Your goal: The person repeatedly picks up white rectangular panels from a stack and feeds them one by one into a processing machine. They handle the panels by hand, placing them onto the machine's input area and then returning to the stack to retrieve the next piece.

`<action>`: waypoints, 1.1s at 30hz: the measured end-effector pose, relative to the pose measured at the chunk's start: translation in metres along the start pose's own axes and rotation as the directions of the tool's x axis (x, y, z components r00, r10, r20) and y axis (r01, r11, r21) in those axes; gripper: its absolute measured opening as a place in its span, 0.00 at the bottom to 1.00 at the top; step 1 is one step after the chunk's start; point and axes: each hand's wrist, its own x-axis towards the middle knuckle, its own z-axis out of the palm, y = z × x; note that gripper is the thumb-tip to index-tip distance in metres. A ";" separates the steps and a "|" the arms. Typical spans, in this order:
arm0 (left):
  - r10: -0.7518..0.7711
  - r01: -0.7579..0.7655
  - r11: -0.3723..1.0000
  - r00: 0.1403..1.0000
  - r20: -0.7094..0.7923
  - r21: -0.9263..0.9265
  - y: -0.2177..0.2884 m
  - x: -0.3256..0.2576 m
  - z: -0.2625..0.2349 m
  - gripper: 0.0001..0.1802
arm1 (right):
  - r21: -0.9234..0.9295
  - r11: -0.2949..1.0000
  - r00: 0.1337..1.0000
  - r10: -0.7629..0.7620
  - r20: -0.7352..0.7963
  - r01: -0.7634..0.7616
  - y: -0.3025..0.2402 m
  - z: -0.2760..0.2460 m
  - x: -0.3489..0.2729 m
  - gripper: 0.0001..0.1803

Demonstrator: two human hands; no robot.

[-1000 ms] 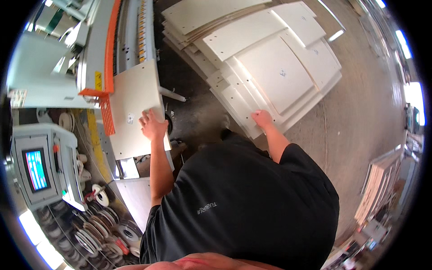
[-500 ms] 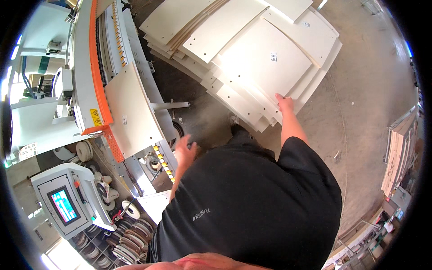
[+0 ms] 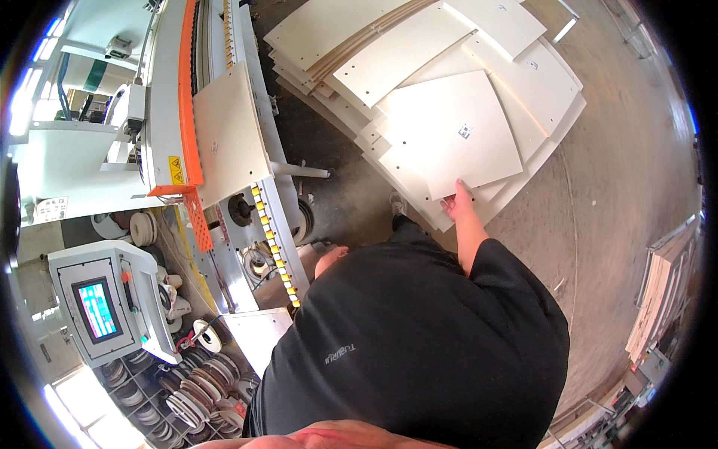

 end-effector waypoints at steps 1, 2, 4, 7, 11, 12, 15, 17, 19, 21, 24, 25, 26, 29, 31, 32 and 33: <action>-0.008 0.008 0.999 1.000 0.013 -0.040 -0.004 0.002 -0.002 0.23 | -0.029 0.999 1.000 -0.020 0.017 0.021 0.003 0.000 -0.002 0.26; -0.013 0.015 0.996 1.000 0.019 -0.087 -0.009 0.003 0.000 0.22 | -0.066 0.997 0.998 -0.044 0.039 0.047 0.007 0.003 -0.006 0.26; 0.059 -0.056 0.993 0.998 0.029 -0.100 -0.002 0.013 -0.002 0.22 | -0.096 0.992 0.992 -0.073 0.107 0.083 0.013 0.001 -0.021 0.25; 0.122 -0.103 0.979 0.988 0.096 -0.178 0.023 0.026 0.003 0.25 | -0.165 0.982 0.969 -0.052 0.242 0.094 0.014 0.005 -0.079 0.24; 0.151 0.087 0.803 0.927 0.343 -0.589 0.073 0.046 0.014 0.28 | -0.237 0.969 0.917 0.029 0.399 0.072 0.037 0.007 -0.137 0.20; 0.137 0.181 0.734 0.905 0.404 -0.654 0.086 0.050 0.019 0.29 | -0.255 0.965 0.895 0.056 0.443 0.067 0.045 0.005 -0.146 0.19; 0.187 0.433 0.455 0.808 0.558 -0.778 0.106 0.060 0.040 0.27 | -0.318 0.948 0.903 0.148 0.403 -0.013 0.074 0.008 -0.181 0.18; 0.178 0.389 0.416 0.852 0.493 -0.822 0.105 0.059 0.057 0.25 | -0.370 0.928 0.885 0.201 0.420 -0.035 0.089 0.004 -0.194 0.20; 0.195 0.382 0.315 0.870 0.454 -0.868 0.102 0.052 0.062 0.24 | -0.276 0.960 0.896 0.167 0.412 -0.052 0.093 -0.009 -0.201 0.21; 0.195 0.349 0.339 0.882 0.429 -0.873 0.089 0.042 0.055 0.24 | -0.017 0.997 0.928 0.077 0.365 -0.076 0.090 -0.021 -0.203 0.22; 0.182 0.303 0.355 0.906 0.383 -0.884 0.068 0.020 0.033 0.23 | 0.179 0.968 0.950 -0.212 0.227 0.173 0.075 -0.067 -0.176 0.26; 0.168 0.281 0.348 0.920 0.354 -0.894 0.062 0.008 0.024 0.22 | 0.196 0.956 0.945 -0.256 0.202 0.217 0.068 -0.080 -0.171 0.27; 0.184 0.237 0.336 0.933 0.310 -0.912 0.054 -0.003 0.016 0.22 | 0.161 0.965 0.946 -0.238 0.219 0.205 0.058 -0.085 -0.172 0.28; 0.172 0.139 0.317 0.965 0.201 -0.938 0.038 -0.042 -0.011 0.24 | -0.209 0.956 0.952 -0.146 0.269 0.206 0.041 -0.068 -0.165 0.32; 0.099 0.129 0.321 0.981 0.169 -0.938 0.033 -0.067 -0.029 0.24 | -0.469 0.861 0.953 -0.056 0.297 0.197 0.039 -0.028 -0.175 0.33; 0.107 0.084 0.298 0.987 0.121 -0.951 0.025 -0.079 -0.032 0.24 | -0.505 0.817 0.931 -0.100 0.352 0.279 0.043 -0.007 -0.165 0.34; 0.119 0.043 0.280 0.990 0.079 -0.959 0.018 -0.088 -0.034 0.23 | -0.526 0.769 0.903 -0.147 0.405 0.362 0.050 0.011 -0.148 0.35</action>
